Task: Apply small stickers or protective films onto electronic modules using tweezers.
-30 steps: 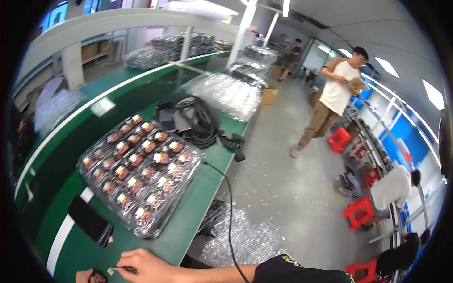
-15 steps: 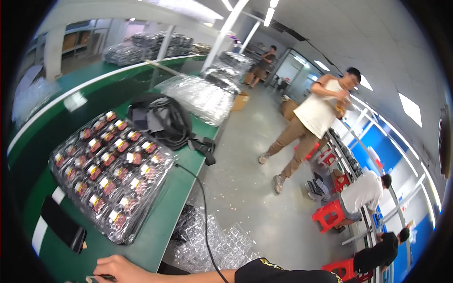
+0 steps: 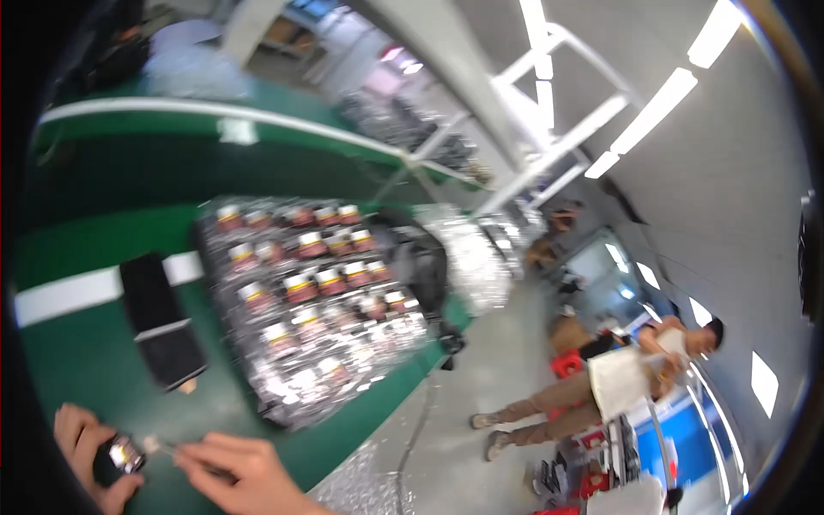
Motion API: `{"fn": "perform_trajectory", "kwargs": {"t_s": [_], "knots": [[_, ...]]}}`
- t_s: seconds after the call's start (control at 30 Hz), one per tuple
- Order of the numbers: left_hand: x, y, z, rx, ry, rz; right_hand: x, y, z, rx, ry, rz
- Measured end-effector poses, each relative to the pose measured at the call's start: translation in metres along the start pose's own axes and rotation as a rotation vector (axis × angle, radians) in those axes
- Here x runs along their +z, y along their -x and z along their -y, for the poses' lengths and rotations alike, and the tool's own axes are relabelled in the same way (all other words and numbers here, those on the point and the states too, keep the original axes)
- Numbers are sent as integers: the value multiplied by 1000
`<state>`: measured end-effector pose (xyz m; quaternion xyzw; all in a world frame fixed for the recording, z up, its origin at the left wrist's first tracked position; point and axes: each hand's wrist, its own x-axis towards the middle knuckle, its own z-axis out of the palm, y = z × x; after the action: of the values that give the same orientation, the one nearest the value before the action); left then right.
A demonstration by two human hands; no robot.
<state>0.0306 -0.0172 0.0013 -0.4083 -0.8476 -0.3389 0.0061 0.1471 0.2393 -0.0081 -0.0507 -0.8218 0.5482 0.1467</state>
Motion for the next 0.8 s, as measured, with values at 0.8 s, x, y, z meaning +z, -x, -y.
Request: {"fn": "perform_trajectory", "kwargs": {"t_s": [0.8], "knots": [[9, -22, 14, 128, 76, 163, -2, -25, -2, -129, 51, 121]]}}
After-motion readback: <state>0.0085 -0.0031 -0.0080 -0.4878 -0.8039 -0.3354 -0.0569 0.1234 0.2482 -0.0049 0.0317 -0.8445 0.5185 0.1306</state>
